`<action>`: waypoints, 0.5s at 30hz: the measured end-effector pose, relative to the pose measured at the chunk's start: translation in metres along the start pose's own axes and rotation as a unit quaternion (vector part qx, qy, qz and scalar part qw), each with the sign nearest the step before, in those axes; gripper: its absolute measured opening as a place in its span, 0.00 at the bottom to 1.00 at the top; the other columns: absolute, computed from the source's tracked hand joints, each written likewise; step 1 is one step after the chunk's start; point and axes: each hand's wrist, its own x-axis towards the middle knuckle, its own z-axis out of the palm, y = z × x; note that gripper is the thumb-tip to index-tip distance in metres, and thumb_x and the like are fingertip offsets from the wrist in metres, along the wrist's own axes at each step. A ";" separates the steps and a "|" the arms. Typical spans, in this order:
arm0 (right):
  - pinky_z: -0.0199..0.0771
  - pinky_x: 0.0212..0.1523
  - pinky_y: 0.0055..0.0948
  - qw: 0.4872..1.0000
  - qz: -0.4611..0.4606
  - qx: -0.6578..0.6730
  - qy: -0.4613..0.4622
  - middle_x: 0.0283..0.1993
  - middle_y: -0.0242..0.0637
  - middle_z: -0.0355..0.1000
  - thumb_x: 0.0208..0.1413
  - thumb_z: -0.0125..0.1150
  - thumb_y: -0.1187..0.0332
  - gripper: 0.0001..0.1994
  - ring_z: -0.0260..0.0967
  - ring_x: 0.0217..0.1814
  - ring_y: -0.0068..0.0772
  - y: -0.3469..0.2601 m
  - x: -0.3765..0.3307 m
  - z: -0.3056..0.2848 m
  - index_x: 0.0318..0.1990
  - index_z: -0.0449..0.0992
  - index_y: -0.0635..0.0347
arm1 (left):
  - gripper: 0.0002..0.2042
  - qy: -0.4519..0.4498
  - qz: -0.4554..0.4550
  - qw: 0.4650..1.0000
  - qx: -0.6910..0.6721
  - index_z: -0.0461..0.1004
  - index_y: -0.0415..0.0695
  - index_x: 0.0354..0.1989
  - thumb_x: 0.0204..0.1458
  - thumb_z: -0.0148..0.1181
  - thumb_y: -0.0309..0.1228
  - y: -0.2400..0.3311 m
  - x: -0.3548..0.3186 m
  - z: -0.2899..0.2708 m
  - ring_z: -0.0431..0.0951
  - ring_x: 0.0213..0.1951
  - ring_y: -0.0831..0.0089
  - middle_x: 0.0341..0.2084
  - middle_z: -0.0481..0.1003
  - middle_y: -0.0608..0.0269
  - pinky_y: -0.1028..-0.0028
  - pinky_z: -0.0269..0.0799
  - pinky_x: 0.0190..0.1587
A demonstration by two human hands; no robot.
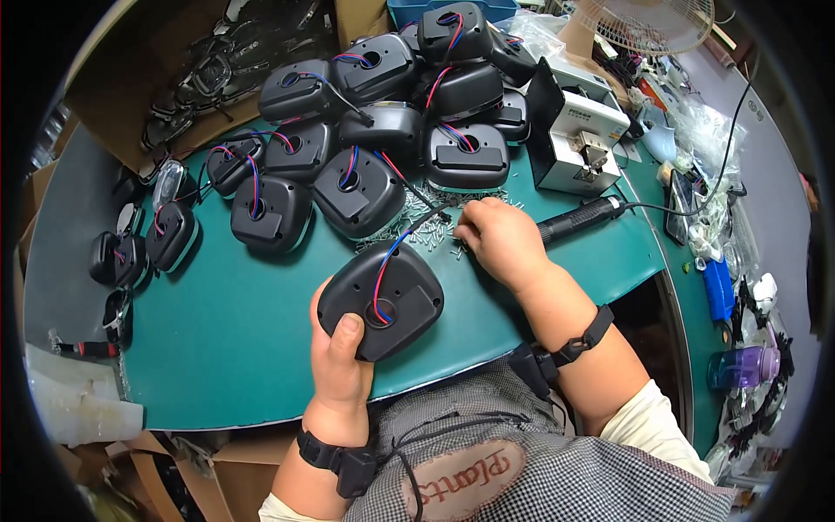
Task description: Assembling plastic housing units by placing screws and using an electric screwdriver.
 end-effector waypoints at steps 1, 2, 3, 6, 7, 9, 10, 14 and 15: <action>0.74 0.39 0.44 1.000 0.000 0.001 0.000 0.33 0.40 0.74 0.52 0.64 0.64 0.07 0.73 0.38 0.49 -0.002 0.000 -0.002 0.32 0.75 0.56 | 0.37 -0.001 0.000 1.000 0.000 0.58 0.38 0.63 0.50 0.67 0.46 0.000 0.001 -0.001 0.72 0.54 0.65 0.52 0.69 0.56 0.63 0.70 0.58; 0.74 0.39 0.44 0.999 0.018 0.032 0.017 0.33 0.41 0.75 0.52 0.64 0.63 0.08 0.73 0.37 0.50 -0.005 0.000 -0.008 0.32 0.75 0.56 | 0.37 -0.003 0.000 1.000 0.001 0.58 0.39 0.63 0.51 0.67 0.46 -0.001 0.001 -0.001 0.72 0.54 0.65 0.52 0.69 0.56 0.63 0.70 0.58; 0.74 0.39 0.43 0.997 0.037 0.064 0.035 0.32 0.42 0.75 0.52 0.65 0.63 0.08 0.73 0.36 0.51 -0.008 0.000 -0.013 0.32 0.75 0.56 | 0.37 -0.002 0.000 1.000 0.001 0.58 0.39 0.63 0.51 0.67 0.46 0.000 0.002 -0.001 0.72 0.54 0.65 0.52 0.69 0.56 0.63 0.70 0.58; 0.75 0.32 0.32 0.951 0.122 0.284 -0.016 0.32 0.38 0.78 0.55 0.64 0.67 0.06 0.77 0.31 0.36 -0.022 -0.007 -0.034 0.34 0.76 0.59 | 0.35 0.013 -0.004 1.000 -0.006 0.59 0.39 0.62 0.52 0.66 0.45 0.001 0.000 -0.001 0.72 0.54 0.65 0.52 0.70 0.56 0.64 0.70 0.58; 0.75 0.30 0.27 0.857 0.210 0.461 -0.095 0.33 0.36 0.79 0.57 0.63 0.68 0.06 0.78 0.30 0.30 -0.029 -0.012 -0.041 0.35 0.76 0.60 | 0.34 0.017 -0.005 1.000 -0.010 0.60 0.39 0.61 0.52 0.66 0.45 0.001 -0.001 -0.003 0.72 0.53 0.65 0.52 0.70 0.56 0.64 0.70 0.58; 0.75 0.27 0.23 0.772 0.168 0.593 -0.153 0.34 0.38 0.78 0.59 0.61 0.72 0.06 0.78 0.30 0.25 -0.032 -0.028 -0.049 0.39 0.73 0.65 | 0.34 0.020 -0.006 1.000 -0.019 0.60 0.39 0.61 0.52 0.65 0.46 0.001 -0.001 -0.002 0.72 0.53 0.66 0.52 0.70 0.56 0.64 0.69 0.58; 0.76 0.28 0.23 0.757 0.154 0.612 -0.166 0.34 0.39 0.78 0.59 0.62 0.73 0.06 0.78 0.30 0.26 -0.034 -0.036 -0.046 0.39 0.73 0.65 | 0.33 0.019 -0.010 1.000 -0.018 0.60 0.38 0.60 0.52 0.65 0.45 0.000 -0.001 -0.001 0.72 0.53 0.66 0.51 0.70 0.56 0.64 0.69 0.58; 0.75 0.30 0.22 0.773 0.111 0.601 -0.167 0.33 0.34 0.76 0.56 0.66 0.73 0.05 0.75 0.30 0.23 -0.050 -0.053 -0.040 0.36 0.76 0.63 | 0.31 0.007 0.005 1.000 0.026 0.64 0.37 0.61 0.56 0.59 0.47 -0.001 0.000 0.000 0.74 0.54 0.65 0.53 0.72 0.56 0.65 0.69 0.58; 0.73 0.30 0.21 0.802 0.070 0.574 -0.150 0.32 0.32 0.75 0.55 0.67 0.73 0.04 0.73 0.30 0.21 -0.052 -0.054 -0.037 0.34 0.77 0.62 | 0.31 0.008 0.004 1.000 0.026 0.64 0.37 0.61 0.56 0.59 0.47 0.000 0.000 0.001 0.74 0.54 0.65 0.53 0.72 0.56 0.65 0.69 0.58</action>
